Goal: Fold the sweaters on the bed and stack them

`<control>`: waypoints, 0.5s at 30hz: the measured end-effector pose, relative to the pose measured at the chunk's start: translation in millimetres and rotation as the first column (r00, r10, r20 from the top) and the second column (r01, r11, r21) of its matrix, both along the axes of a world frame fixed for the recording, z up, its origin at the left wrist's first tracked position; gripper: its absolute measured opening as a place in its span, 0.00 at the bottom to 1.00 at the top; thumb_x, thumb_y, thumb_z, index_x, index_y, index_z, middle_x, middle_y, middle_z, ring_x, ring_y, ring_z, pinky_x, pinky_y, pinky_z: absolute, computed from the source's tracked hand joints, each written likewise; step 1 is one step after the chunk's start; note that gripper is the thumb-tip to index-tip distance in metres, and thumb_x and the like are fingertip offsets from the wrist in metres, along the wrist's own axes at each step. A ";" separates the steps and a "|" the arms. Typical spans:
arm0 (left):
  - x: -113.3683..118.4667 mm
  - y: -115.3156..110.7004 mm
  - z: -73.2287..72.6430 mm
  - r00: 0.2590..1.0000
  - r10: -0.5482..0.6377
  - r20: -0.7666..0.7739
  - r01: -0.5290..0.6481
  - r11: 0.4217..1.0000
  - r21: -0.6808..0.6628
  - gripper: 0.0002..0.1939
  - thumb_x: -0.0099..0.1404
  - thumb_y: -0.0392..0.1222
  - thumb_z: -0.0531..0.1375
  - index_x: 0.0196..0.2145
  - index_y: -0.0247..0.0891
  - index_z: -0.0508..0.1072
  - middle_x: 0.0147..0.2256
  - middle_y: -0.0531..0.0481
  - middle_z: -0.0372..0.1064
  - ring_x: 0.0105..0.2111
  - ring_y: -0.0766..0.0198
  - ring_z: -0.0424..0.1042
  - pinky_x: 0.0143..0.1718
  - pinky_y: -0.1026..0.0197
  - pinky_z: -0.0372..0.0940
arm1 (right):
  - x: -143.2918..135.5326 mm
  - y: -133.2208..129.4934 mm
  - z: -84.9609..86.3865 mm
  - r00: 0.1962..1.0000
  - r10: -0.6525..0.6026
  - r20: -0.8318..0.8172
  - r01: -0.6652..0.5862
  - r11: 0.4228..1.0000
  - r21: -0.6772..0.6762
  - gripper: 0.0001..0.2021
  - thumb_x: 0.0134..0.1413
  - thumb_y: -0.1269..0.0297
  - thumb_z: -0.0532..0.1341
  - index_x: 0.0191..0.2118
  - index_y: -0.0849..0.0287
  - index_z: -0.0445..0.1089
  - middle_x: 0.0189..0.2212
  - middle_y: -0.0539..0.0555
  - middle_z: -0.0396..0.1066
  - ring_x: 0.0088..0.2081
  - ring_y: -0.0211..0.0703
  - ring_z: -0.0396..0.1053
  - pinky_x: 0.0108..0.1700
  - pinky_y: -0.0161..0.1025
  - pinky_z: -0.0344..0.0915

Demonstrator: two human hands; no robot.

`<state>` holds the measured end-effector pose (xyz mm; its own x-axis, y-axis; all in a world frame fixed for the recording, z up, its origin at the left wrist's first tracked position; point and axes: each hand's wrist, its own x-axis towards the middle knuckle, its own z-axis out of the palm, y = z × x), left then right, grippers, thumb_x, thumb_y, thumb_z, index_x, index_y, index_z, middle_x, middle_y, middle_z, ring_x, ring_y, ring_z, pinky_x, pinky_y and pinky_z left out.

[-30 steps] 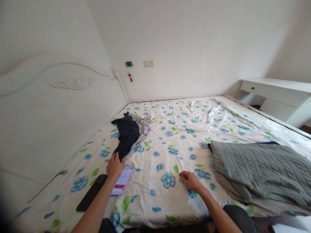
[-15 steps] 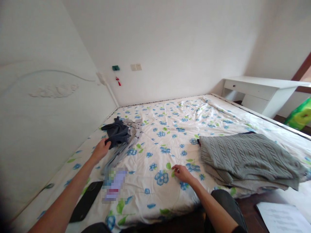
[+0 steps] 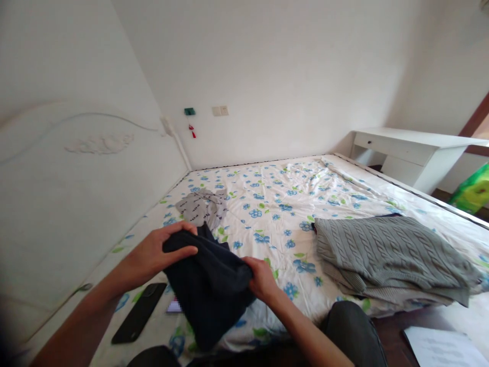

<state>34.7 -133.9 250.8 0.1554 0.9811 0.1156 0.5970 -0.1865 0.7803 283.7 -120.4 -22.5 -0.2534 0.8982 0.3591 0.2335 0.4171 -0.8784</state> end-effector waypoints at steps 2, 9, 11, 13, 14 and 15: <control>-8.4 4.4 -2.4 0.993 0.065 -0.100 -0.060 0.997 0.049 0.23 0.43 0.57 0.80 0.35 0.45 0.84 0.34 0.50 0.83 0.35 0.49 0.79 0.36 0.58 0.73 | 25.2 6.3 11.0 0.987 -0.159 0.004 0.159 0.987 0.009 0.30 0.47 0.75 0.58 0.54 0.49 0.83 0.47 0.52 0.86 0.50 0.54 0.83 0.57 0.47 0.77; -16.9 -8.9 32.2 0.968 0.207 -0.142 -0.100 0.835 0.542 0.11 0.56 0.48 0.70 0.37 0.48 0.87 0.37 0.56 0.82 0.40 0.52 0.79 0.52 0.54 0.75 | 132.0 43.0 116.8 0.753 -0.629 -0.192 0.639 0.632 0.438 0.25 0.51 0.73 0.57 0.52 0.53 0.82 0.49 0.56 0.83 0.54 0.51 0.80 0.58 0.45 0.75; -10.9 -10.9 42.8 0.945 0.326 0.022 -0.241 0.649 0.721 0.14 0.60 0.41 0.65 0.43 0.47 0.87 0.42 0.58 0.82 0.45 0.56 0.79 0.59 0.54 0.72 | 142.6 51.8 134.6 0.675 -0.678 -0.290 0.727 0.546 0.416 0.21 0.55 0.68 0.59 0.53 0.55 0.81 0.48 0.57 0.83 0.52 0.52 0.80 0.56 0.44 0.74; -7.8 -0.8 39.6 0.897 0.355 0.264 -0.434 0.585 0.685 0.16 0.60 0.38 0.65 0.45 0.44 0.85 0.42 0.58 0.81 0.43 0.61 0.78 0.57 0.57 0.73 | 143.9 62.8 128.5 0.620 -0.715 -0.322 0.784 0.554 0.278 0.16 0.59 0.60 0.61 0.48 0.58 0.80 0.41 0.56 0.83 0.46 0.53 0.79 0.51 0.44 0.75; -7.5 9.0 30.7 0.864 0.333 0.378 -0.501 0.645 0.578 0.15 0.60 0.39 0.66 0.46 0.42 0.84 0.40 0.57 0.80 0.40 0.63 0.77 0.53 0.58 0.75 | 142.1 68.5 116.1 0.623 -0.725 -0.292 0.780 0.599 0.179 0.16 0.61 0.55 0.60 0.44 0.59 0.80 0.37 0.56 0.81 0.42 0.53 0.78 0.47 0.43 0.74; -7.6 20.9 16.7 0.826 0.309 0.471 -0.521 0.737 0.431 0.16 0.60 0.42 0.67 0.47 0.41 0.82 0.39 0.56 0.80 0.38 0.64 0.77 0.49 0.60 0.76 | 139.3 73.4 98.3 0.656 -0.719 -0.230 0.748 0.660 0.067 0.18 0.62 0.49 0.59 0.38 0.59 0.78 0.32 0.55 0.79 0.39 0.53 0.76 0.43 0.43 0.73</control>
<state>27.1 -113.0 267.5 -0.4074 0.7012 0.5852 0.4234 -0.4227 0.8013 423.0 -47.0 75.7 0.5428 0.6980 0.4671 0.3741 0.2971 -0.8785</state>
